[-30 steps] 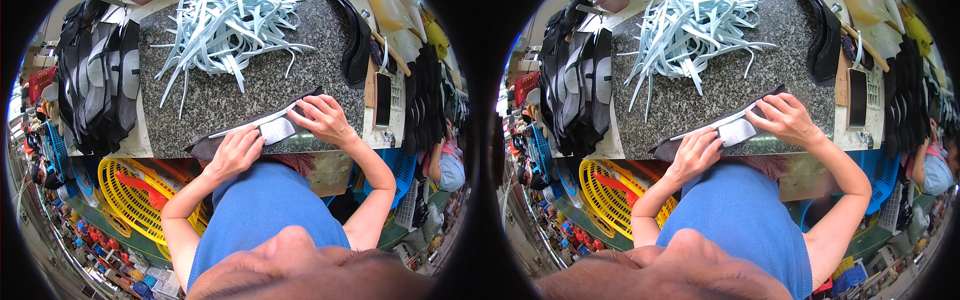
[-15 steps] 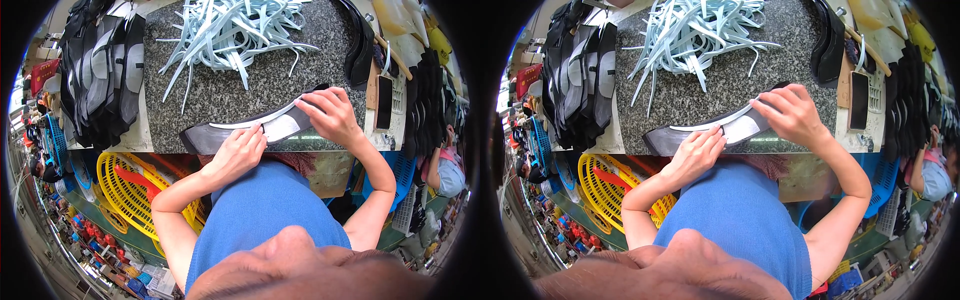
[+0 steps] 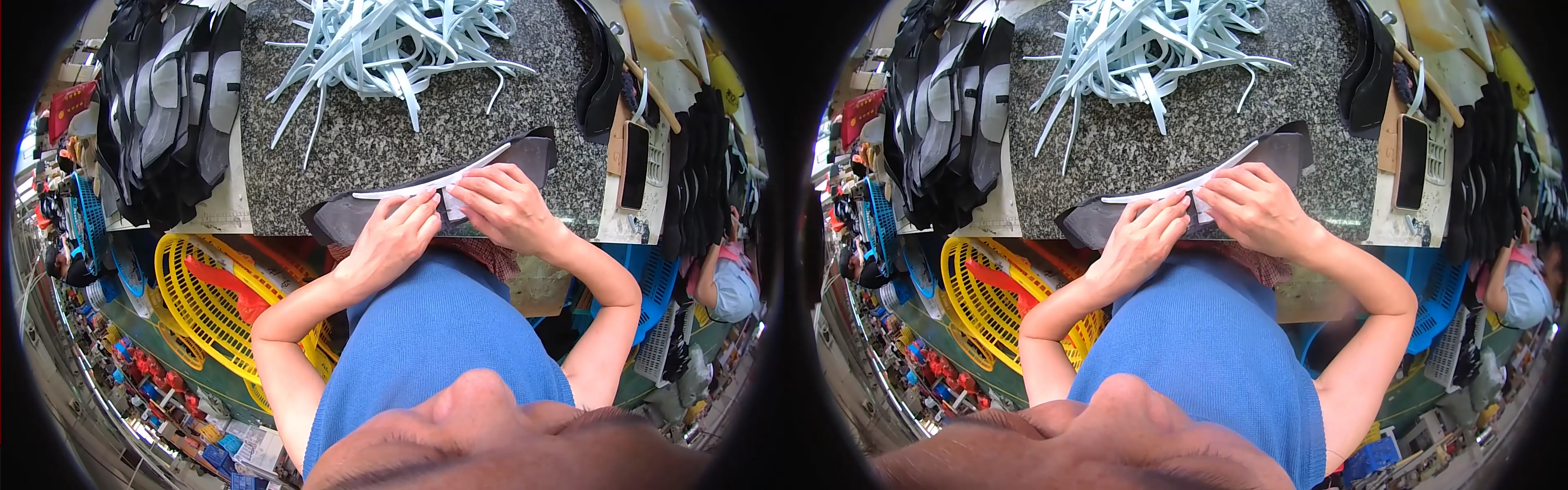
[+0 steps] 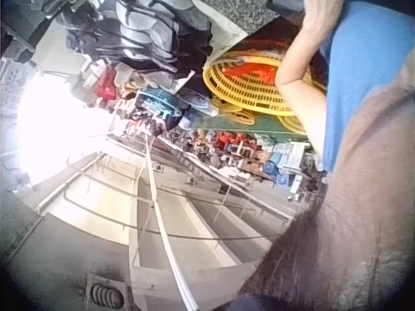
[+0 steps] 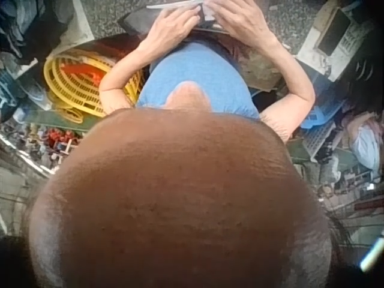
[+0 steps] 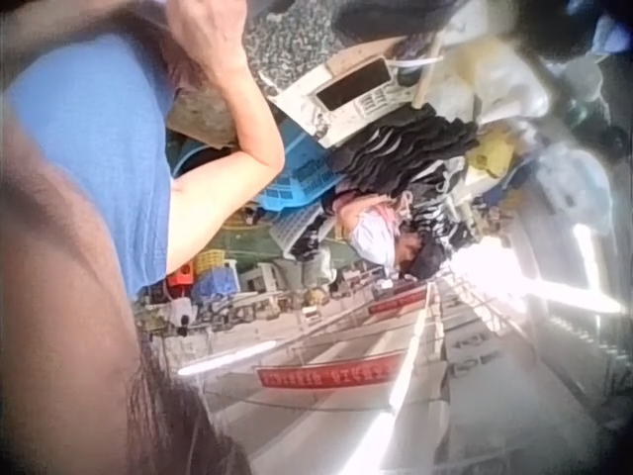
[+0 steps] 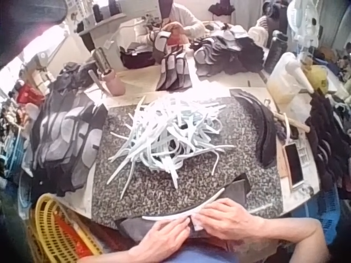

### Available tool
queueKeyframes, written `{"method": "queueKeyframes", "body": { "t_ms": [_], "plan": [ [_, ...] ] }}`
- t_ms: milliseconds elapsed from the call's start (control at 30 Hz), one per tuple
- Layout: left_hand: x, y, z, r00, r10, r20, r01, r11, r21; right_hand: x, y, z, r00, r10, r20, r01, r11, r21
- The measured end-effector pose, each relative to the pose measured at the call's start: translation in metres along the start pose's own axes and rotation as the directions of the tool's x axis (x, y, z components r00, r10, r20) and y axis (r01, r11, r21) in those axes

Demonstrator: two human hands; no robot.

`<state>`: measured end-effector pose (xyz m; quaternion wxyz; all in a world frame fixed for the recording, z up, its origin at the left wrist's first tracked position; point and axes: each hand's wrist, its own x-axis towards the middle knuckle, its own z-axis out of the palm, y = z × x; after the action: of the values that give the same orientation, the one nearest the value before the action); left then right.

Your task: Applying reinforcement or adhesive strips to shoe upper components at a workbench.

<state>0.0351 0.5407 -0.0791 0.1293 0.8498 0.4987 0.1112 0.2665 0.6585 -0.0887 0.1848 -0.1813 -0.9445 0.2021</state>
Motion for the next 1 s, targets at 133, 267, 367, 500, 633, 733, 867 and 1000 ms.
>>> {"method": "queueKeyframes", "body": {
  "t_ms": [133, 267, 367, 500, 633, 733, 867, 1000],
  "plan": [
    [0.003, 0.001, 0.001, 0.998, 0.053, -0.026, -0.049, 0.990, 0.132, -0.005, -0.005, -0.005, 0.995, -0.082, -0.065, 0.082, 0.997, -0.006],
    [0.011, -0.016, -0.017, 1.000, 0.013, 0.008, -0.011, 0.975, -0.220, -0.013, -0.031, -0.006, 0.985, -0.141, 0.100, 0.109, 0.956, 0.273],
    [0.022, -0.021, -0.038, 0.962, 0.221, -0.161, -0.245, 0.957, -0.157, -0.013, -0.041, 0.010, 0.919, 0.101, 0.381, -0.335, 0.707, 0.622],
    [0.028, -0.014, -0.042, 0.791, 0.505, -0.346, -0.491, 0.861, 0.135, -0.003, -0.017, -0.006, 0.698, 0.218, 0.682, -0.712, 0.312, 0.629],
    [0.013, -0.024, -0.027, 0.772, 0.547, -0.324, -0.509, 0.837, 0.201, 0.016, 0.050, 0.006, 0.652, -0.052, 0.756, -0.422, -0.854, 0.305],
    [0.017, -0.028, -0.026, 0.763, 0.622, -0.176, -0.575, 0.777, 0.257, 0.026, 0.028, -0.059, 0.526, 0.483, 0.700, -0.646, -0.309, 0.698],
    [0.020, -0.019, -0.011, 0.831, 0.552, -0.066, -0.514, 0.808, 0.287, 0.052, 0.061, -0.047, 0.888, 0.105, 0.448, -0.293, 0.879, 0.376],
    [0.023, -0.007, 0.010, 0.910, 0.413, -0.027, -0.396, 0.889, 0.232, 0.064, 0.023, -0.051, 0.874, 0.039, 0.485, -0.170, 0.958, 0.230]
  ]
}}
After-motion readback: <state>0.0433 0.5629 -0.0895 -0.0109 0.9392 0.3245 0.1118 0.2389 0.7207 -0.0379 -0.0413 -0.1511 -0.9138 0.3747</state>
